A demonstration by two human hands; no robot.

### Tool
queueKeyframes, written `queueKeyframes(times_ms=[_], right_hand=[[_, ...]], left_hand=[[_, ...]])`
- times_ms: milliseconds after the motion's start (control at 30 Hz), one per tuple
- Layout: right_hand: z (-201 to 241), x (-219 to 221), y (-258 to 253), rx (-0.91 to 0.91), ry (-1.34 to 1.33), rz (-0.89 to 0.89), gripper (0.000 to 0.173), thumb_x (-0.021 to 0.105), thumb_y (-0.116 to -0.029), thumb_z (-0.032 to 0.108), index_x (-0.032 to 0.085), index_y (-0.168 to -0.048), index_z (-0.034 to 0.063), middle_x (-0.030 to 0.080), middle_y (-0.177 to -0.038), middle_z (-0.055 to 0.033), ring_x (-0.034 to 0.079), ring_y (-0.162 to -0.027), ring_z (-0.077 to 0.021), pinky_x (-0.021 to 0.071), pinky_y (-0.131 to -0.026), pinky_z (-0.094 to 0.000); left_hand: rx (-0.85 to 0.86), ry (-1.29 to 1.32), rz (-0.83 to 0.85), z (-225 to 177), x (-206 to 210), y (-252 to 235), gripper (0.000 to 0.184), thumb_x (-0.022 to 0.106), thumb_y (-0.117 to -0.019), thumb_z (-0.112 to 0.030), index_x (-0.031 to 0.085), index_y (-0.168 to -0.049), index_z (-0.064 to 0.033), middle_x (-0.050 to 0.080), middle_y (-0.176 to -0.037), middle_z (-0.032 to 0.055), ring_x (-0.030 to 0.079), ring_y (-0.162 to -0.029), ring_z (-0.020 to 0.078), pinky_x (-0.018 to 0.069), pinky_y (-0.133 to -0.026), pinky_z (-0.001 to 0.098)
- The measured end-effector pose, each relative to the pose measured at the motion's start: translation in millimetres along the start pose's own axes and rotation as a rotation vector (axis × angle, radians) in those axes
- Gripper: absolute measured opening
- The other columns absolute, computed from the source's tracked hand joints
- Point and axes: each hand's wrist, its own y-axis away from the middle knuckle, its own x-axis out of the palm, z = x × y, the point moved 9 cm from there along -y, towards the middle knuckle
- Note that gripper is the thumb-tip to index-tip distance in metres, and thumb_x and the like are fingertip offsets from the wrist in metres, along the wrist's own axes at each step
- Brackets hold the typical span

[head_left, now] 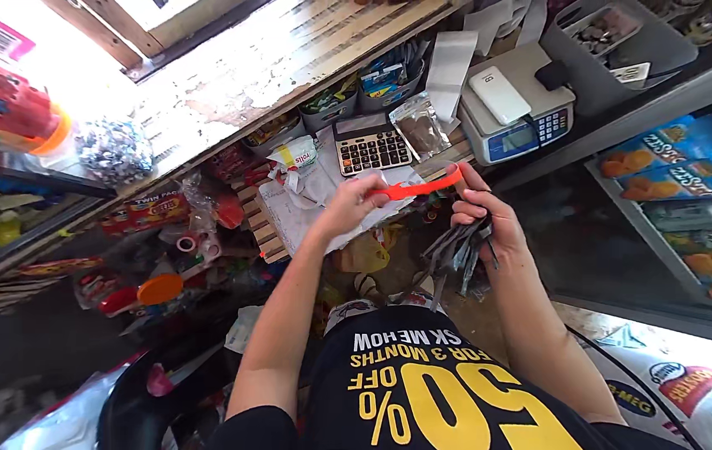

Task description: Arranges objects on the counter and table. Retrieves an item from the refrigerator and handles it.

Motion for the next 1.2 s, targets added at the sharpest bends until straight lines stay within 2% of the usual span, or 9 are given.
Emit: queueKeyframes(times_ms=[267,367,533,600,733,833,967,1100,1200], right_hand=[[19,-19,-8,-0.107,0.046,-0.100,0.053,0.040,-0.1028,0.004,0.039,-0.154,0.0199,0.054,-0.146,0.0036,0.054,-0.060,0.0053,0.0449,-0.052,-0.0077],[25,-29,-4,-0.119,0.462,-0.361,0.043,0.052,-0.1015,0.006,0.054,-0.143,0.0190,0.066,-0.124,0.0035,0.052,-0.058,0.0009,0.0445,-0.050,-0.0145],[42,71,-10,-0.574,1.234,-0.065,0.037,0.068,-0.0956,0.022,0.066,-0.129,0.0049,0.059,-0.135,-0.0161,0.062,-0.116,-0.0238,0.0555,-0.094,-0.0421],[29,105,-24,-0.568,1.236,0.137,0.034,0.066,-0.0974,0.023,0.068,-0.128,0.0079,0.063,-0.134,-0.0099,0.065,-0.113,-0.0170,0.0568,-0.093,-0.0372],[22,111,-47,-0.463,1.228,0.157,0.013,0.065,-0.0980,0.019,0.072,-0.103,0.0089,0.072,-0.087,-0.0032,0.068,-0.075,-0.0120,0.0566,-0.071,-0.0379],[25,114,-43,-0.494,1.290,0.152,0.010,0.066,-0.0986,0.016,0.072,-0.102,0.0097,0.071,-0.085,-0.0028,0.066,-0.073,-0.0112,0.0555,-0.068,-0.0351],[18,127,-44,-0.558,1.384,0.183,0.007,0.068,-0.0961,0.011,0.072,-0.100,0.0070,0.071,-0.089,-0.0069,0.067,-0.077,-0.0179,0.0564,-0.072,-0.0418],[18,128,-47,-0.621,1.451,0.189,0.009,0.068,-0.0974,0.015,0.072,-0.097,0.0070,0.070,-0.086,-0.0072,0.067,-0.074,-0.0195,0.0552,-0.068,-0.0434],[23,131,-48,-0.719,1.364,0.198,0.014,0.066,-0.0966,0.015,0.076,-0.098,0.0062,0.073,-0.093,-0.0072,0.069,-0.083,-0.0168,0.0569,-0.076,-0.0413]], left_hand=[[-0.185,-0.203,0.186,-4,-96,-12,0.021,0.057,-0.1038,-0.015,0.068,-0.110,0.0022,0.070,-0.092,0.0109,0.067,-0.084,0.0148,0.0552,-0.084,0.0363],[-0.186,-0.214,0.174,-15,-112,-19,0.017,0.058,-0.1040,-0.017,0.068,-0.106,-0.0030,0.066,-0.085,0.0022,0.061,-0.075,0.0052,0.0521,-0.074,0.0258],[-0.123,-0.280,0.307,-49,-92,-38,0.014,0.062,-0.1020,-0.016,0.071,-0.103,-0.0055,0.069,-0.084,0.0010,0.063,-0.074,0.0038,0.0526,-0.074,0.0254],[-0.065,-0.289,0.361,-63,-80,-43,0.012,0.063,-0.1009,-0.014,0.071,-0.101,-0.0060,0.069,-0.081,0.0001,0.061,-0.071,0.0026,0.0514,-0.071,0.0236],[-0.006,-0.389,0.357,-71,-83,-45,0.012,0.063,-0.1008,-0.015,0.072,-0.099,-0.0072,0.070,-0.083,0.0008,0.064,-0.075,0.0064,0.0533,-0.074,0.0293],[-0.021,-0.568,0.374,-59,-76,-40,0.024,0.062,-0.1014,-0.030,0.073,-0.105,-0.0081,0.073,-0.096,0.0080,0.068,-0.099,0.0251,0.0407,-0.103,0.0585],[-0.098,-0.680,0.452,-53,-44,-39,0.032,0.053,-0.1071,-0.035,0.070,-0.110,-0.0085,0.073,-0.096,0.0097,0.069,-0.102,0.0265,0.0317,-0.114,0.0590],[-0.043,-0.581,0.384,-51,-51,-39,0.029,0.047,-0.1073,-0.022,0.069,-0.094,-0.0083,0.067,-0.080,0.0056,0.065,-0.087,0.0205,0.0366,-0.103,0.0517],[0.003,-0.277,0.236,-48,-58,-39,0.032,0.047,-0.1061,-0.018,0.069,-0.084,-0.0078,0.064,-0.072,-0.0022,0.058,-0.068,0.0057,0.0460,-0.073,0.0300]])
